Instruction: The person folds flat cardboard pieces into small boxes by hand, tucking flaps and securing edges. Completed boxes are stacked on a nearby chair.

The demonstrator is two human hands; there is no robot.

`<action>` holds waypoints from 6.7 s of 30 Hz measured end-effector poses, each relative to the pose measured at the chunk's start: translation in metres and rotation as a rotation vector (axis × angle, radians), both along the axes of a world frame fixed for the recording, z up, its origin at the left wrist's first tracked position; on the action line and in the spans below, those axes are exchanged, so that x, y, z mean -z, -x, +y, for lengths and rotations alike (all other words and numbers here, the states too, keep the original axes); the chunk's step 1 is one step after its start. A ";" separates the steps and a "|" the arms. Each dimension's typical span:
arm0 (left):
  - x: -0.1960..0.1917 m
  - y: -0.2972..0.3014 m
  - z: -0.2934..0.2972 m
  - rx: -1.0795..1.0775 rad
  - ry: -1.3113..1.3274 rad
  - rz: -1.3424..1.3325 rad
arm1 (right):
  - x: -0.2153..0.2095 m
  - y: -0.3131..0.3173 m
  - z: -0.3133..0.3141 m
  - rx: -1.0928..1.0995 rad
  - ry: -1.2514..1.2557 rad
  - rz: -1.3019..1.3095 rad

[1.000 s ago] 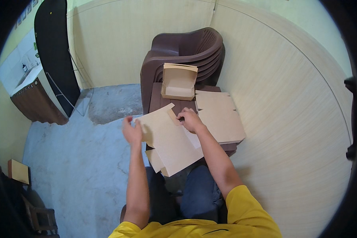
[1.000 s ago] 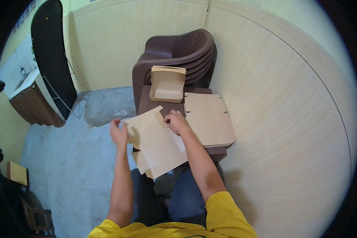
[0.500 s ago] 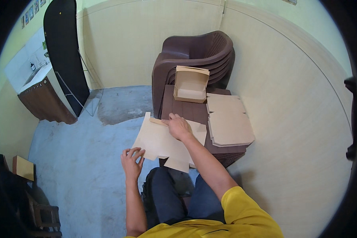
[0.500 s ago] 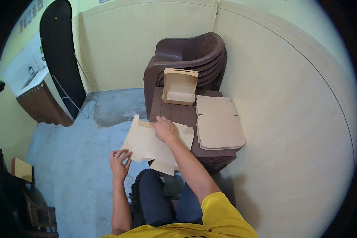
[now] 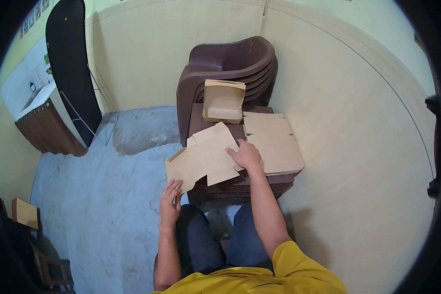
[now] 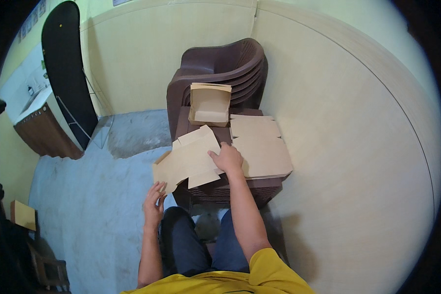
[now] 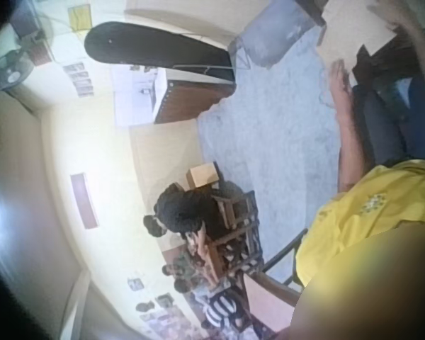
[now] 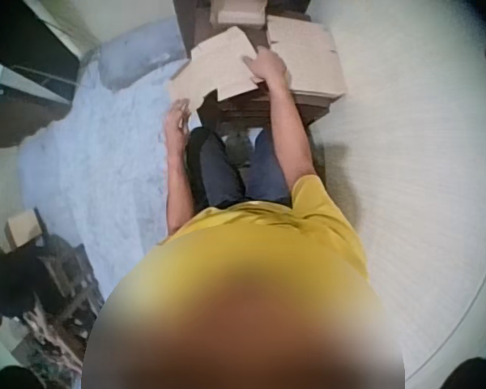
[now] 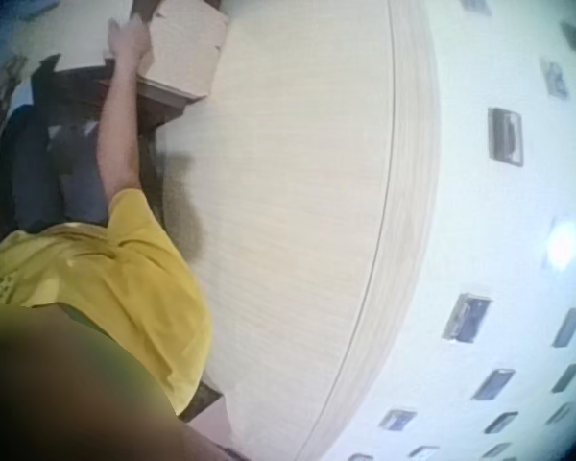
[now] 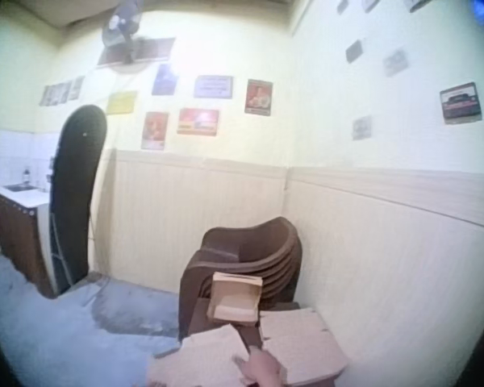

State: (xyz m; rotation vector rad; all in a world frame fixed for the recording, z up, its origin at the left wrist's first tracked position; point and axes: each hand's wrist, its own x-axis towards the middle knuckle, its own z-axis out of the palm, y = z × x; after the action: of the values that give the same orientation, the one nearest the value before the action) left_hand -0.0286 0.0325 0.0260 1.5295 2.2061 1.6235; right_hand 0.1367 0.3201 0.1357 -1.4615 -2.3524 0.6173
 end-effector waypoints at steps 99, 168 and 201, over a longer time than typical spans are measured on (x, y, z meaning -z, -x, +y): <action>-0.036 0.018 0.103 0.473 0.280 -0.032 | 0.050 -0.031 -0.020 -0.450 -0.283 -0.134; 0.022 0.037 0.152 -0.331 0.101 -0.219 | 0.120 -0.051 -0.107 -0.531 -0.540 0.549; -0.001 -0.058 0.017 -0.100 -0.133 0.407 | 0.105 -0.081 -0.077 -0.524 -0.484 0.624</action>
State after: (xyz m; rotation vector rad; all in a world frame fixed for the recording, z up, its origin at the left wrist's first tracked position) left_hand 0.0297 0.0499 0.0270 1.9690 2.4439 1.6365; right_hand 0.2181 0.2429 0.0305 -0.3624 -2.1364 0.4742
